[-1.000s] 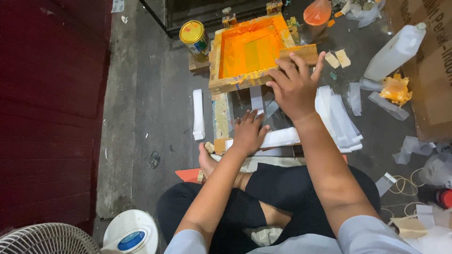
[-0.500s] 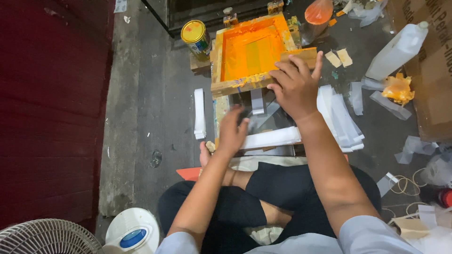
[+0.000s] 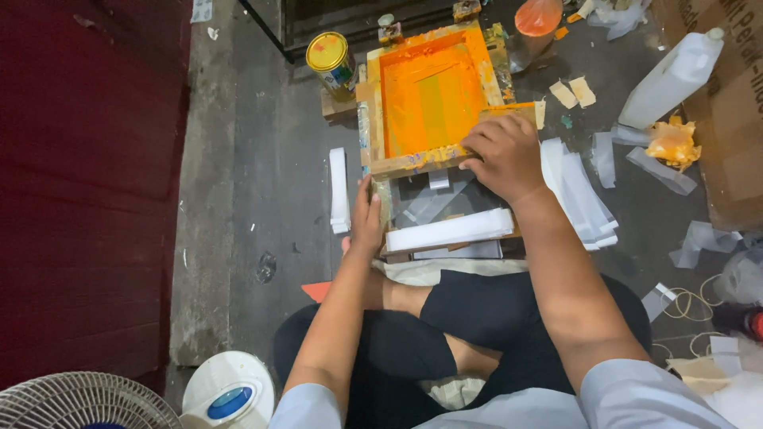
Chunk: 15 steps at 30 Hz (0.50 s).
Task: The person sits on the floor and uses a squeegee to spread orange ink across a screen-printing frame. They then place a white strip under the frame, pull it through to print, and set it aside. This cycle repeats with multiple strips.
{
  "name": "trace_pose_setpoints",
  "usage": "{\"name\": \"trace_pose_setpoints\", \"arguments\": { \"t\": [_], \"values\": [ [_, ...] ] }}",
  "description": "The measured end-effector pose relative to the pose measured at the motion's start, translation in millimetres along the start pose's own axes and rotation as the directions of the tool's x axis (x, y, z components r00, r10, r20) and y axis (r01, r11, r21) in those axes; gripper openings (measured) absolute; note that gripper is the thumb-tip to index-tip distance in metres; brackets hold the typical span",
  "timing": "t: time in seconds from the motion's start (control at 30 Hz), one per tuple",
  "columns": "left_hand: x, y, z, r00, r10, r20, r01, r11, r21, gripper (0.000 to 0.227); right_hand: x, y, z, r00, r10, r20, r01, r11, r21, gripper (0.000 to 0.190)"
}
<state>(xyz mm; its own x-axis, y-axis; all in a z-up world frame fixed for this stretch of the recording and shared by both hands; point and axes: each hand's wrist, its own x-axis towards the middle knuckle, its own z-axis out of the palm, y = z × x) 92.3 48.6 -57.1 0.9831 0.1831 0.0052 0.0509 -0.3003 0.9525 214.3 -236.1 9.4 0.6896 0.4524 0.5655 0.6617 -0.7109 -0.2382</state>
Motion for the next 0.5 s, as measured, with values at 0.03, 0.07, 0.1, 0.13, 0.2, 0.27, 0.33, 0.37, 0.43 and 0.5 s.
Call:
{"name": "trace_pose_setpoints", "arguments": {
  "t": [0.03,0.07,0.1,0.13,0.2,0.27,0.33,0.37,0.43,0.5],
  "values": [
    [1,-5,0,1.0,-0.006,0.0,0.006,1.0,-0.004,0.054,-3,1,4,1.0,-0.001,0.007,0.001,1.0,0.0,0.031],
    [2,-10,1,1.0,0.012,0.004,-0.012,0.998,0.062,0.054,-5,1,9,0.999,-0.027,0.038,0.028,0.999,-0.017,0.031],
    [7,-14,0,0.999,0.035,0.01,-0.036,0.991,0.129,0.053,-5,3,13,0.997,-0.053,0.062,0.055,0.998,-0.033,0.031],
    [8,-17,2,0.999,0.035,0.009,-0.036,0.991,0.128,0.053,-6,1,14,0.997,-0.054,0.063,0.056,0.998,-0.034,0.031],
    [10,-21,3,0.999,0.04,0.015,-0.043,0.979,0.198,0.055,-10,-2,16,0.988,-0.059,0.145,0.056,0.998,0.023,0.03],
    [6,-10,0,0.999,-0.022,0.03,0.017,0.983,0.181,0.056,-16,3,27,0.979,-0.081,0.187,0.074,0.996,0.042,0.03],
    [6,2,-1,0.995,-0.083,0.048,0.074,0.984,0.164,0.058,-21,8,38,0.968,-0.1,0.228,0.089,0.994,0.06,0.03],
    [6,7,-1,0.994,-0.094,0.056,0.079,0.972,0.221,0.058,-24,10,44,0.962,-0.1,0.254,0.093,0.995,0.04,0.029],
    [8,8,-1,0.992,-0.107,0.068,0.084,0.958,0.274,0.059,-29,13,54,0.954,-0.095,0.284,0.094,0.995,0.018,0.028],
    [11,-1,2,0.987,-0.144,0.067,0.115,0.939,0.325,0.06,-32,17,61,0.931,-0.088,0.356,0.09,0.996,0.009,0.031]
  ]
}}
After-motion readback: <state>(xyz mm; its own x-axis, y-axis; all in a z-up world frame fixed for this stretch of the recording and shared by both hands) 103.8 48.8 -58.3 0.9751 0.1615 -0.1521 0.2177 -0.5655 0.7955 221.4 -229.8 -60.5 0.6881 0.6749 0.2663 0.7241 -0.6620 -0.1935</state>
